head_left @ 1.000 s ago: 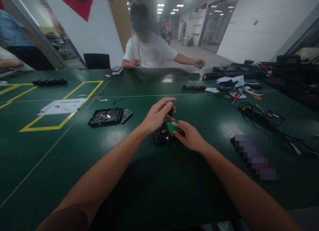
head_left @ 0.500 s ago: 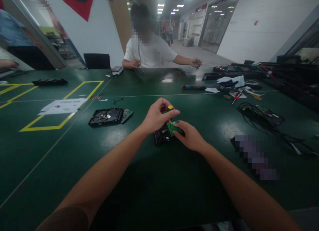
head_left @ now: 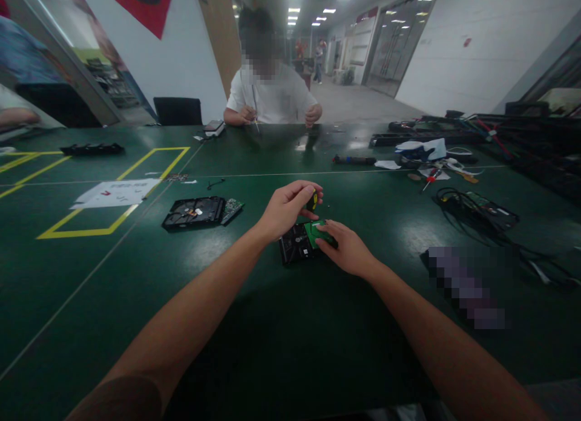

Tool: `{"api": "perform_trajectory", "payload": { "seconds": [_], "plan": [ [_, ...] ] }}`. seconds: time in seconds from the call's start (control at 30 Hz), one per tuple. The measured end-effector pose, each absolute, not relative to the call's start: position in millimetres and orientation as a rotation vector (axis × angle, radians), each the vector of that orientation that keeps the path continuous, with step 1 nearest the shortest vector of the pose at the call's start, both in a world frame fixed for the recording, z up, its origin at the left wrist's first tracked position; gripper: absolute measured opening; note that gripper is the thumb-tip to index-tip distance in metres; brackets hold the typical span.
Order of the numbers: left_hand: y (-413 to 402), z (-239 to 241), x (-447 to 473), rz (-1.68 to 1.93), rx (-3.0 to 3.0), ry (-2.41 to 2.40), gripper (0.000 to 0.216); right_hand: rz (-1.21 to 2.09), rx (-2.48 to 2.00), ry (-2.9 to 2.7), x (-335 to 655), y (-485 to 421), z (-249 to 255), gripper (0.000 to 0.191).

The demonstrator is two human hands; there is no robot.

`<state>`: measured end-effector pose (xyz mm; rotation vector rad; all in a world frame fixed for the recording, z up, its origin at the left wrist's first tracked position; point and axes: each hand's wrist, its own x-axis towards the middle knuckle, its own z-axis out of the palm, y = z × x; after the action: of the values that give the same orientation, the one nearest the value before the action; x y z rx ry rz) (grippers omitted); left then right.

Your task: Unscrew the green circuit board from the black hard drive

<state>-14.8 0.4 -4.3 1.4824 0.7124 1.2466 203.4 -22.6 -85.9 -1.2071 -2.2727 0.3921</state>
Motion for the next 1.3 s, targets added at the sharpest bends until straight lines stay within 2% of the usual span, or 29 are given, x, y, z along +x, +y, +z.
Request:
{"api": "perform_trajectory", "payload": {
  "seconds": [0.33, 0.67, 1.3],
  "plan": [
    [1.9, -11.9, -11.7, 1.324, 1.483, 0.782, 0.039, 0.407, -1.217, -2.257, 203.0, -23.5, -84.9, 0.038],
    [0.4, -4.7, -15.8, 1.188, 1.530, 0.708, 0.026, 0.391, -1.171, -2.268, 203.5, -21.9, -87.3, 0.036],
    [-0.3, -5.9, -12.4, 1.280, 1.535, 0.743, 0.032, 0.416, -1.190, -2.278, 205.2, -23.9, -85.5, 0.038]
  ]
}}
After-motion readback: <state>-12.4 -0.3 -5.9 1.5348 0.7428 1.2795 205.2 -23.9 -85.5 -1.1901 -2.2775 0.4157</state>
